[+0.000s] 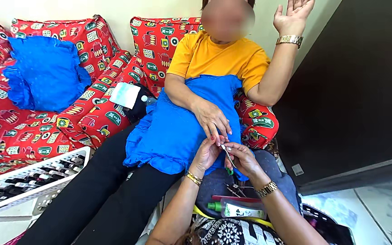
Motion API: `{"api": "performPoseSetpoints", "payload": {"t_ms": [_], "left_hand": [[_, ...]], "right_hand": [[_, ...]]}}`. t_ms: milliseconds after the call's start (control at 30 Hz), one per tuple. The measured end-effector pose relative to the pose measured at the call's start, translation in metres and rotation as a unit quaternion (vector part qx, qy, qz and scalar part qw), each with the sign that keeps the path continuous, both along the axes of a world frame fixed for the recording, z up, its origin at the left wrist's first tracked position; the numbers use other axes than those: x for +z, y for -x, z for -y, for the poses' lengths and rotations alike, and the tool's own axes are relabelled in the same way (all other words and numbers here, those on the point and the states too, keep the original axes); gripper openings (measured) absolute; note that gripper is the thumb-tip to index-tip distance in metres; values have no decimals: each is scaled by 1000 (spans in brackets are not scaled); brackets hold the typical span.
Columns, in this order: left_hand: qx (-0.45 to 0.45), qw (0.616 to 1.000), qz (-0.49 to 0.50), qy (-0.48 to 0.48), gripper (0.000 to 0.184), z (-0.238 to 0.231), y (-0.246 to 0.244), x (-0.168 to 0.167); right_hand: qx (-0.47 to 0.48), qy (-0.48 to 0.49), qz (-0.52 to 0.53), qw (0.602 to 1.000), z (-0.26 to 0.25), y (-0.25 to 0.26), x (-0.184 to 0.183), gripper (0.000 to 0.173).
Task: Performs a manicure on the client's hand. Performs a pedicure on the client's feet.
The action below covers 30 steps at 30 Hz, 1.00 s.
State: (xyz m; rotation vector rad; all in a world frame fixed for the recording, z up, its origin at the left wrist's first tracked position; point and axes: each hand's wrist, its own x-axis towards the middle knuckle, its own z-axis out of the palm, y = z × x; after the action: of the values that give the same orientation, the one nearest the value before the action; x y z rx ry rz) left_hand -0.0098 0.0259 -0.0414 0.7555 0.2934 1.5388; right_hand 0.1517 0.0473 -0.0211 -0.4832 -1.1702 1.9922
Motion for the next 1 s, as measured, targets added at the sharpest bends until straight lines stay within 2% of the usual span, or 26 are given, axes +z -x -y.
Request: {"api": "performPoseSetpoints", "payload": {"t_ms": [300,467,600,767,900,1000], "left_hand": [[6,1000,12,5,23,1,-2,2],[-2,1000,-2,-4,25,1,-1,1],[6,1000,3,4,23,1,-1,2],[7,1000,13,5,23,2,-3,3],[9,1000,4,5,23,1,-2,2],[19,1000,3,23,24,3,-4,2]], "right_hand": [[3,-21,-52,998,0,5,-11,22],[7,-62,-33,997,-4,-1,-11,25],[-27,-43,-21,998,0,4,-5,24],[17,-35,-36,999,-2,0,-11,25],[-9,-43,-44,998,-2,3,-10,25],[-1,-53,8,999,-1,-2,-10,21]]}}
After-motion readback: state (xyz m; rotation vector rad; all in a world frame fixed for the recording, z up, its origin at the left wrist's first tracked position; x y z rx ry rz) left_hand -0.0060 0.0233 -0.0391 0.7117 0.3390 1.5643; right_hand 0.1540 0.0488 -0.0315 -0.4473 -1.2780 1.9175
